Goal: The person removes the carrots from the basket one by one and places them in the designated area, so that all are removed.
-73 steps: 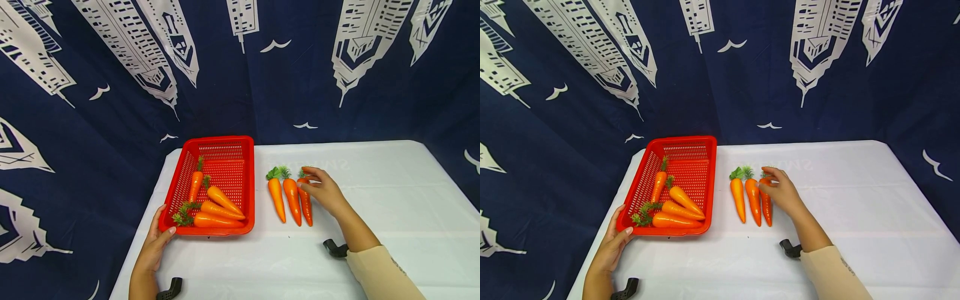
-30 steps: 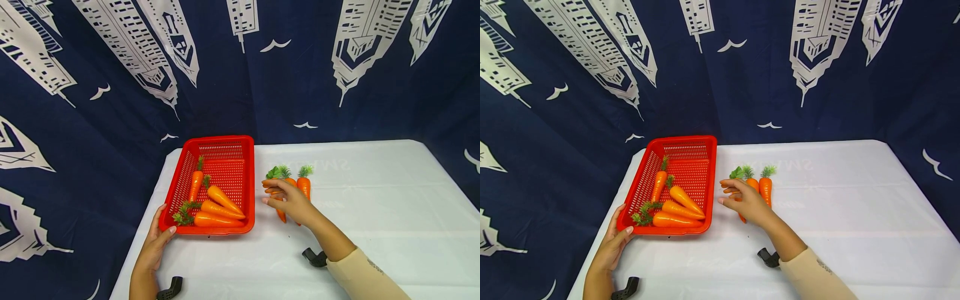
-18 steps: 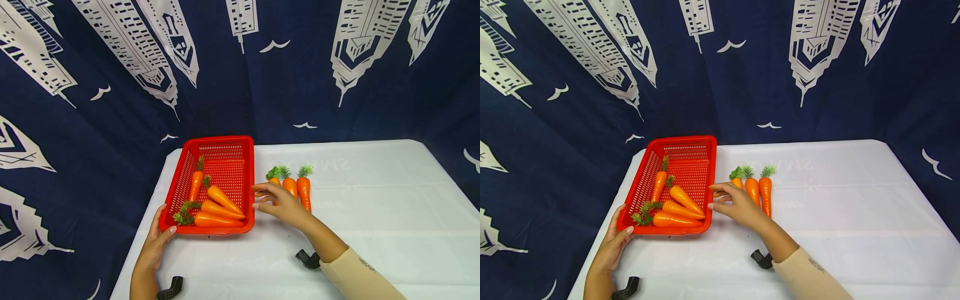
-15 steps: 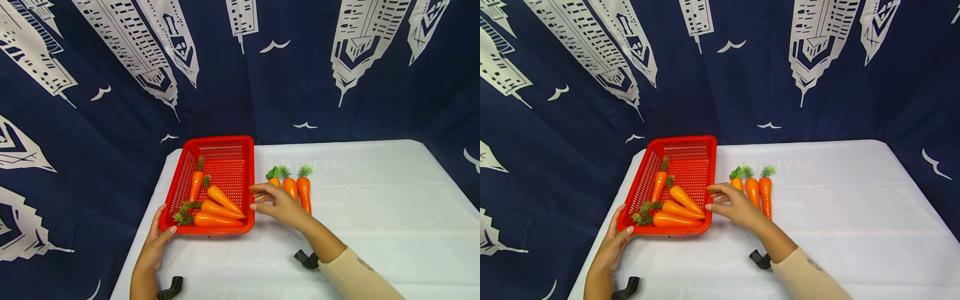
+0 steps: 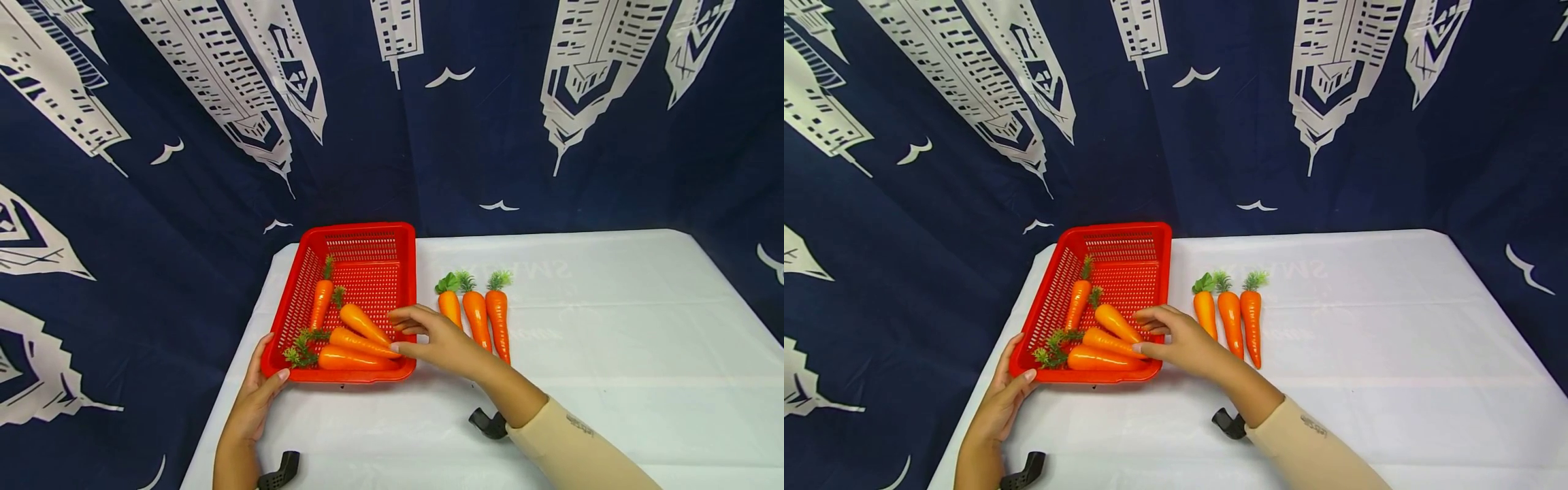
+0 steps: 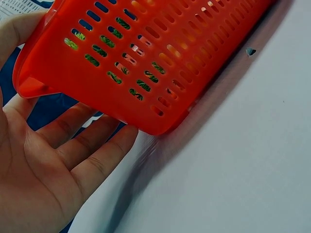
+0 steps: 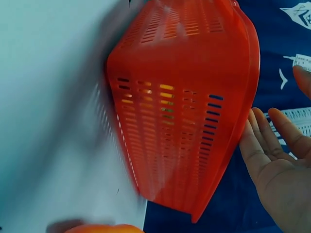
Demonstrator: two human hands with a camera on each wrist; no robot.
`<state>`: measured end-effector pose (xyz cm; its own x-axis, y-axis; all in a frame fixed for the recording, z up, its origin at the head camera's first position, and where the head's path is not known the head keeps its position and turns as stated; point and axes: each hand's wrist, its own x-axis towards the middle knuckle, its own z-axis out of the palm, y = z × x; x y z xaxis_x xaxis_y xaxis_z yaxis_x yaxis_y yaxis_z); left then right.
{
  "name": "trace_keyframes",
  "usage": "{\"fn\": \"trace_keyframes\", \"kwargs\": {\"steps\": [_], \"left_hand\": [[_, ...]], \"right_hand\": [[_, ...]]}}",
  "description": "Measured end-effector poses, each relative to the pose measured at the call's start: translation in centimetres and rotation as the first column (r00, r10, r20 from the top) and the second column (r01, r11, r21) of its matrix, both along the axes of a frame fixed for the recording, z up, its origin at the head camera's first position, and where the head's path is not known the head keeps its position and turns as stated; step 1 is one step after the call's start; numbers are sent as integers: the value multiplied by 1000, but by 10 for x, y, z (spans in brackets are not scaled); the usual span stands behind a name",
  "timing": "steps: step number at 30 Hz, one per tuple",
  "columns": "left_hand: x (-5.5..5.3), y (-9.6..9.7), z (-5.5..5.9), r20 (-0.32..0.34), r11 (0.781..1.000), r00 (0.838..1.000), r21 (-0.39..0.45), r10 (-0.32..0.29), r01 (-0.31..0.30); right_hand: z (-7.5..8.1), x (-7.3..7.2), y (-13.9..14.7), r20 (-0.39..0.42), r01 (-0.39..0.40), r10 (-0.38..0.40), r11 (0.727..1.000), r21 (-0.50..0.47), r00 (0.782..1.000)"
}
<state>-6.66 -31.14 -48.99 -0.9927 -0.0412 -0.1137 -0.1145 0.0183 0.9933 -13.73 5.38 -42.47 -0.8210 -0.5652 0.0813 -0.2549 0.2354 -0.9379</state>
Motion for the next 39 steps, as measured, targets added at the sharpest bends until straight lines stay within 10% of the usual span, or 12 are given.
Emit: {"fn": "trace_keyframes", "kwargs": {"steps": [39], "left_hand": [[1,1,-1,-13,1000,1000,1,-1,1]], "right_hand": [[-1,-20,-73,23,-237,236,954,183,971]]}}
